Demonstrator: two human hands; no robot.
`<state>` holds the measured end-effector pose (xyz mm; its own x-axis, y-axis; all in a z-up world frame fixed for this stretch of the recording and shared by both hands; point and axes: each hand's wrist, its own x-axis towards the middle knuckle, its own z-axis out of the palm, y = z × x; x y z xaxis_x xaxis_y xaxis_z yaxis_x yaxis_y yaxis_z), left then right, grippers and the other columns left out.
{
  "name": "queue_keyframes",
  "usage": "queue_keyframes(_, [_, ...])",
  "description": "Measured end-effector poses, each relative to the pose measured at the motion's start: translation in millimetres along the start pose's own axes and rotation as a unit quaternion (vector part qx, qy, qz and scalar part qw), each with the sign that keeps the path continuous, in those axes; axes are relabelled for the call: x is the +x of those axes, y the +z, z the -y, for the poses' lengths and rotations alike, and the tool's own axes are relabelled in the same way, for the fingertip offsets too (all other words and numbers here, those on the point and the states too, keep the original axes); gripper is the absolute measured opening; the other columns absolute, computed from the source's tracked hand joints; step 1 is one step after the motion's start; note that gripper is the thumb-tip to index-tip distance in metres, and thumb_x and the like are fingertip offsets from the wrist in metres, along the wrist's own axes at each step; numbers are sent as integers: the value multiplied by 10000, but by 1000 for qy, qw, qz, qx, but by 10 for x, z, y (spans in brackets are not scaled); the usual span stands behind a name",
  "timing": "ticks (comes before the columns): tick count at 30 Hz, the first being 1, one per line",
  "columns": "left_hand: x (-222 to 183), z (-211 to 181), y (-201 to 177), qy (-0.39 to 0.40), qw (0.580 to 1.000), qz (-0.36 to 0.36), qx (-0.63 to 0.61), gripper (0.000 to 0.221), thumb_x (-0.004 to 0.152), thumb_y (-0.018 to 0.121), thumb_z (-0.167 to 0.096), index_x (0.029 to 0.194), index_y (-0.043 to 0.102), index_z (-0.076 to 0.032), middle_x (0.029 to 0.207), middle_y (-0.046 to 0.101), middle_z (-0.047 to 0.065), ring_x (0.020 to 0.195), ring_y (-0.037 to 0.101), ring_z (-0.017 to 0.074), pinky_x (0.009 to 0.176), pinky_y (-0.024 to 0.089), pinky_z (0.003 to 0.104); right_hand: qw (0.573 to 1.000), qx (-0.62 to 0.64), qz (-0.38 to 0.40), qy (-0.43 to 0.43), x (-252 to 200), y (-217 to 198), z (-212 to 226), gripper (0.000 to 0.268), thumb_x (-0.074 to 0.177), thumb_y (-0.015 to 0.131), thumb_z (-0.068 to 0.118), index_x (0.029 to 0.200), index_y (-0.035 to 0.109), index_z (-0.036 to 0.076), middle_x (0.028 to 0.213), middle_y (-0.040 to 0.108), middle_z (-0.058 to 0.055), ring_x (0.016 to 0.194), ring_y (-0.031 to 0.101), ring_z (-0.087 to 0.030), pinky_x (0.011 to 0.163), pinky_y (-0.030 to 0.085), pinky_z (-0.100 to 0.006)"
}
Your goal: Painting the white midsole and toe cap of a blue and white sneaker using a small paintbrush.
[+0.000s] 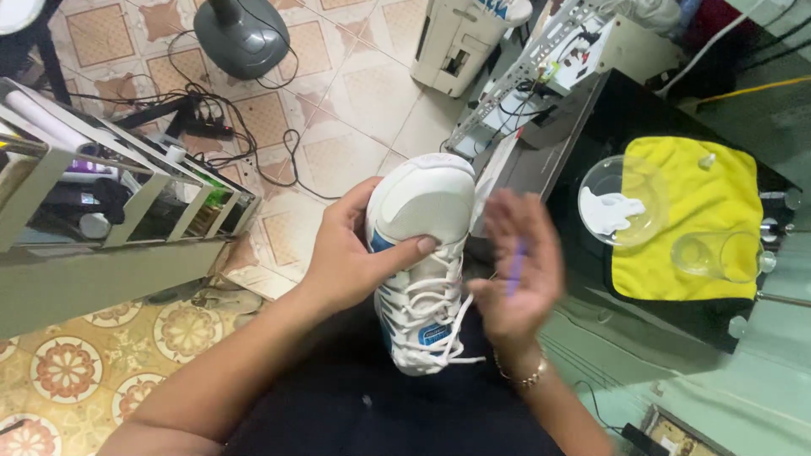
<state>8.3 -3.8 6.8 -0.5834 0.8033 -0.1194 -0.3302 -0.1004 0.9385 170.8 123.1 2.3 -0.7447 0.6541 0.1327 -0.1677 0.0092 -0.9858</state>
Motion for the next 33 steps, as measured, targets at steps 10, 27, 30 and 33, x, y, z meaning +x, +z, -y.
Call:
queue_keyframes(10, [-35,-201,225,-3,997,78,-5,584,816,836,-41,1349,603,7,1232,730,79,1149,692,142,1029,557,312,920,-283,-172,-210,87,-171,568,220,1016,793,84,1170,643,40,1052,671,-126,844,650,-161,721,547,-251])
queue_keyframes(27, [-73,-232,263,-13,996,85,38,560,783,846,-35,1293,617,1,1181,741,85,1106,712,145,985,578,309,840,-458,-37,-289,244,-243,661,322,901,899,269,1146,725,152,1060,595,-59,838,565,-174,673,481,-262])
queue_keyframes(30, [-66,-202,262,-10,995,94,24,565,784,842,-36,1296,606,-1,1192,732,82,1116,709,143,994,579,312,843,-454,-28,-288,228,-294,619,335,912,888,316,1155,724,154,1064,596,-55,841,570,-170,667,481,-257])
queue_keyframes(33, [-49,-197,264,-12,995,100,23,552,794,834,-40,1298,612,-4,1192,732,80,1116,712,142,994,586,314,828,-473,-13,-301,241,-320,595,336,933,885,341,1187,747,170,1087,594,-57,845,578,-168,687,498,-262])
